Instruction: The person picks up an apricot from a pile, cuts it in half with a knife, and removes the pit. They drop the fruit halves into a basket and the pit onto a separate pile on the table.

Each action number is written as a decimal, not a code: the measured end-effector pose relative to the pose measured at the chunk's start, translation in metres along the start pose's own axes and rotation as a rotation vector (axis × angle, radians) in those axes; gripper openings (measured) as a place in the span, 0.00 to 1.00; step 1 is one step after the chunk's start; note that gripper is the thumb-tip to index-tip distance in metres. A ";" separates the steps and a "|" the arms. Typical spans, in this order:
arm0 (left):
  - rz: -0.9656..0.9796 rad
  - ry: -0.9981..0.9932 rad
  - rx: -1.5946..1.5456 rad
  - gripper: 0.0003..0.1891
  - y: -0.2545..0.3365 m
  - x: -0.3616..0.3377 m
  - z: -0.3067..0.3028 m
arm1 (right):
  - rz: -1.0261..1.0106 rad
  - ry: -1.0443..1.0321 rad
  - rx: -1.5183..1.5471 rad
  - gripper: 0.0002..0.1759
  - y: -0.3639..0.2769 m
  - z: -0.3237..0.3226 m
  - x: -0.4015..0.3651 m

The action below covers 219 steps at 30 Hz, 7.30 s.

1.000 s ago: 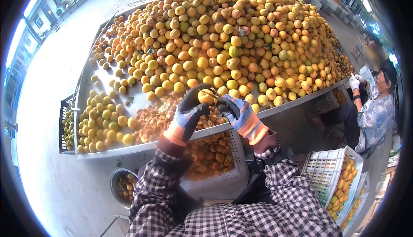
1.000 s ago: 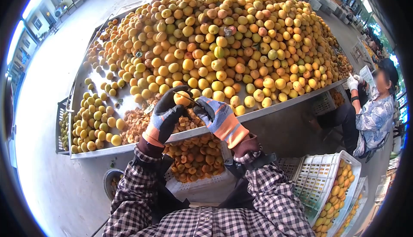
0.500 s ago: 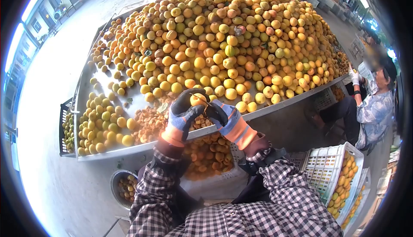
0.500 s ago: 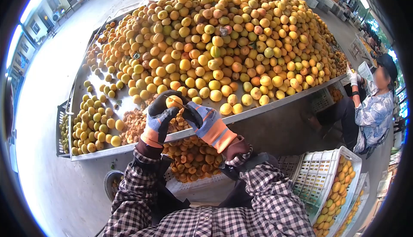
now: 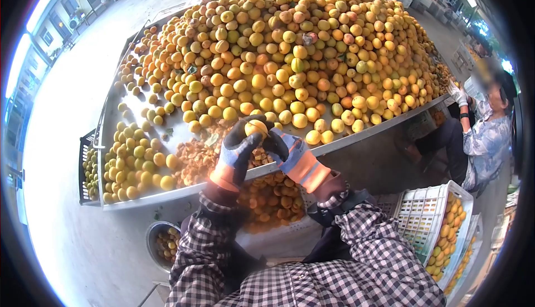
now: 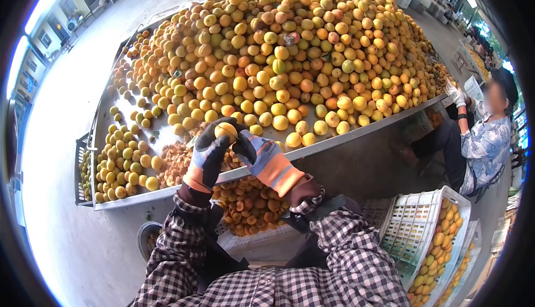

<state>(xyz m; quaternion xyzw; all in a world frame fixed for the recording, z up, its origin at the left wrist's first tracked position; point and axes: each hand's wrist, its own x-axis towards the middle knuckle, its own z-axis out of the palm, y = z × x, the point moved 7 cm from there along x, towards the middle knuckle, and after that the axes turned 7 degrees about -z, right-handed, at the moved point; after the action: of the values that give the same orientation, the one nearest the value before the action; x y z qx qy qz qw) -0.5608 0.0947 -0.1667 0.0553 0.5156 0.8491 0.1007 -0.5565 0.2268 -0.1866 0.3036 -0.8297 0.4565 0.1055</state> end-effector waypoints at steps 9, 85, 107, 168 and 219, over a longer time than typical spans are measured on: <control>0.050 0.056 0.035 0.26 -0.012 0.002 -0.007 | -0.059 0.048 0.084 0.21 -0.021 -0.009 0.003; -0.084 0.109 0.193 0.32 0.006 -0.039 0.005 | 0.022 -0.225 0.516 0.22 -0.062 -0.047 -0.017; -0.204 0.027 0.046 0.20 -0.070 -0.028 0.030 | -0.273 0.518 1.269 0.19 -0.030 -0.047 0.017; -0.026 -0.020 0.433 0.16 -0.063 0.002 0.028 | 0.425 0.940 1.276 0.14 0.035 -0.047 0.015; -0.158 -0.339 0.617 0.14 -0.062 -0.012 0.053 | 0.749 -0.204 -0.607 0.28 0.123 -0.095 0.023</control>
<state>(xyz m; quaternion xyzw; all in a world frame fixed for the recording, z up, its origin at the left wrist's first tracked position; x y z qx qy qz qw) -0.5315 0.1655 -0.1975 0.1829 0.7262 0.6220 0.2286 -0.6584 0.3444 -0.2077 -0.0168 -0.9835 0.1685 -0.0638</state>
